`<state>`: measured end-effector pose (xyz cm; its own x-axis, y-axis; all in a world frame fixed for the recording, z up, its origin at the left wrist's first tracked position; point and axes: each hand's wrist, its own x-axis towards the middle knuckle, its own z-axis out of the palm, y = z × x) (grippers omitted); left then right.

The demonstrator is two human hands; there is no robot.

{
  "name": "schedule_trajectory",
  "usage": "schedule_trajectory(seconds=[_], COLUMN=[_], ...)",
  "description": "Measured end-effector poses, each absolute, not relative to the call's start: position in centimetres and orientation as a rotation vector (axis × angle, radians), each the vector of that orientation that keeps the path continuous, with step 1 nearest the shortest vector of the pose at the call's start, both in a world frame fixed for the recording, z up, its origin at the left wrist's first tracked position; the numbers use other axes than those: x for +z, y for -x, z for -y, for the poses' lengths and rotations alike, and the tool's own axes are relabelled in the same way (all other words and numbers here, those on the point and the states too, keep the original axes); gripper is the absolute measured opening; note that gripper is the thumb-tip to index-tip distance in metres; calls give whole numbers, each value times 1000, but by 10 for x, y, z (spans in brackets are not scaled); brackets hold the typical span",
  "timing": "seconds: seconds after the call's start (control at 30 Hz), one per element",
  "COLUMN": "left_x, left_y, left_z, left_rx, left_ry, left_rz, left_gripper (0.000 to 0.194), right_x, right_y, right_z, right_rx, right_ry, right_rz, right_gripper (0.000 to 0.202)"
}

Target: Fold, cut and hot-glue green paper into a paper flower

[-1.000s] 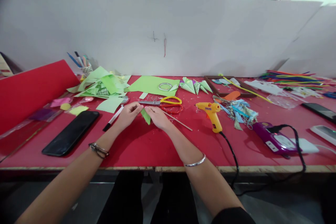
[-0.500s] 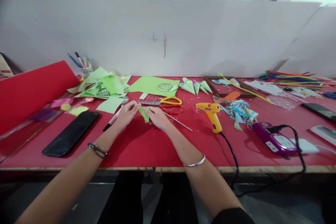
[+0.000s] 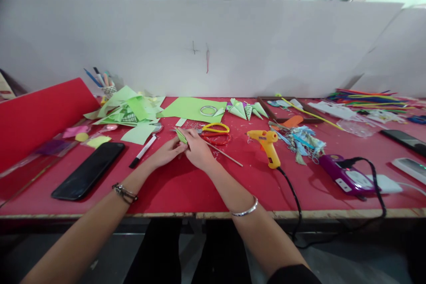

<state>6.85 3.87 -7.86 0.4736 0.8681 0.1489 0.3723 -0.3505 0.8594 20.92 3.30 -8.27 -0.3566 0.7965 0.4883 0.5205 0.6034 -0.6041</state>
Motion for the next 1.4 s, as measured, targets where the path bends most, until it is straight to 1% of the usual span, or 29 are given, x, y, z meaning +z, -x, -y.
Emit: schedule_trajectory(seconds=[0.13, 0.23, 0.3, 0.4, 0.47, 0.5, 0.63, 0.73, 0.83, 0.97, 1.1, 1.17, 1.3, 1.4], left_x=[-79, -78, -76, -75, -76, -76, -80, -82, -82, -84, -88, -89, -90, -91], left_y=[-68, -67, -68, -68, -68, -68, -67, -64, -61, -55, -51, -50, -49, -50], left_z=[-41, -43, -43, -43, -43, -43, -44, -48, -54, -62, -68, -68, -65, -61], left_rx=[822, 883, 905, 895, 876, 868, 884, 996, 1130, 1303, 1439, 1459, 1423, 1378], left_ry=[-1930, -1931, -1918, -1905, -1897, -1893, -1819, -1692, -1543, -1340, -1269, -1342, -1723, -1962], left_rz=[-1100, -1112, -1111, -1057, -1013, -1002, -1015, -1068, -1130, -1126, -1107, -1146, -1249, -1269], left_gripper=[34, 30, 26, 21, 19, 18, 17, 19, 19, 26, 25, 20, 10, 9], right_x=[-85, -84, -83, -82, -82, -82, -79, -77, -78, -83, -83, -81, -78, -78], right_y=[-207, -207, -207, -208, -208, -209, -213, -217, -219, -218, -218, -218, -219, -219], right_z=[-32, -33, -35, -37, -39, -39, -39, -40, -42, -46, -46, -45, -43, -44], right_rx=[488, 539, 572, 647, 678, 677, 619, 526, 507, 591, 565, 542, 534, 512], right_ry=[999, 973, 963, 1002, 1049, 1070, 1160, 1197, 1163, 1118, 1137, 1155, 1183, 1178], right_rz=[2061, 2009, 1974, 1897, 1818, 1780, 1636, 1549, 1506, 1476, 1441, 1428, 1393, 1371], right_gripper=[61, 59, 50, 25, 13, 13, 27, 27, 21, 37, 33, 30, 25, 22])
